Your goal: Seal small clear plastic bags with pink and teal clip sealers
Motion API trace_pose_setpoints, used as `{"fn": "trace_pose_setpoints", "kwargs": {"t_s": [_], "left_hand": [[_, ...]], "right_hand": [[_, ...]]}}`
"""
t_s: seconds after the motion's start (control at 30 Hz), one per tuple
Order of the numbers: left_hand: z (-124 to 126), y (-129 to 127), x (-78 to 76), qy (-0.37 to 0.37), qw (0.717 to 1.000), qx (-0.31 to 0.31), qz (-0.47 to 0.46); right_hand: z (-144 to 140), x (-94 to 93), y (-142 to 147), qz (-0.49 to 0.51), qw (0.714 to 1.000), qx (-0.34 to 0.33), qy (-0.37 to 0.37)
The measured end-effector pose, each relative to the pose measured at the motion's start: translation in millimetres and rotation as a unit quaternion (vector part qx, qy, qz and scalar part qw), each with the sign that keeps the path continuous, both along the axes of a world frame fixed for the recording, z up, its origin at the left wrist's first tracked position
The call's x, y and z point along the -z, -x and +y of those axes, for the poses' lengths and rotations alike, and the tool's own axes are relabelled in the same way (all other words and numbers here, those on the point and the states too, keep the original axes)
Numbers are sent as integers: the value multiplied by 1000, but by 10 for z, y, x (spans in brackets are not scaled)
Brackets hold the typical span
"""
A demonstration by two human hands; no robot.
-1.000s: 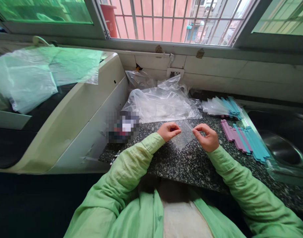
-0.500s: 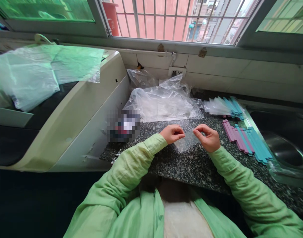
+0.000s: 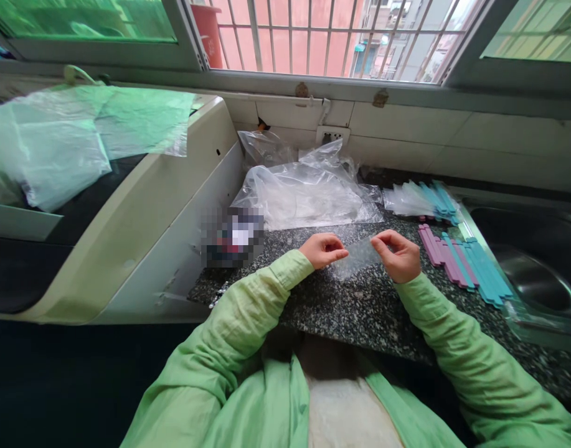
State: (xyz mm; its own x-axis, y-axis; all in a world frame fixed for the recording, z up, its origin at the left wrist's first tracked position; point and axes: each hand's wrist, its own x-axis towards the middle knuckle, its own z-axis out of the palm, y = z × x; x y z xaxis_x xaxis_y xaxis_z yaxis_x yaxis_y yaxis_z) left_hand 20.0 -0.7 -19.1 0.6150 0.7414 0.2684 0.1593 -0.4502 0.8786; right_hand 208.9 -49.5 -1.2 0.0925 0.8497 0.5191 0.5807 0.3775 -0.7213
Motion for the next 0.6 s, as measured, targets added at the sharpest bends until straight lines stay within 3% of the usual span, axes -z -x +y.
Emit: {"fn": "trace_pose_setpoints", "kwargs": {"t_s": [0.23,0.6], "left_hand": [[30,-5,17,-26,999,-16,-11],[18,-10,-9,-32,999,-7,-3]], "right_hand": [[51,23,-100,55,998,41,14],[43,-21,-101,29,998,53,-13]]}}
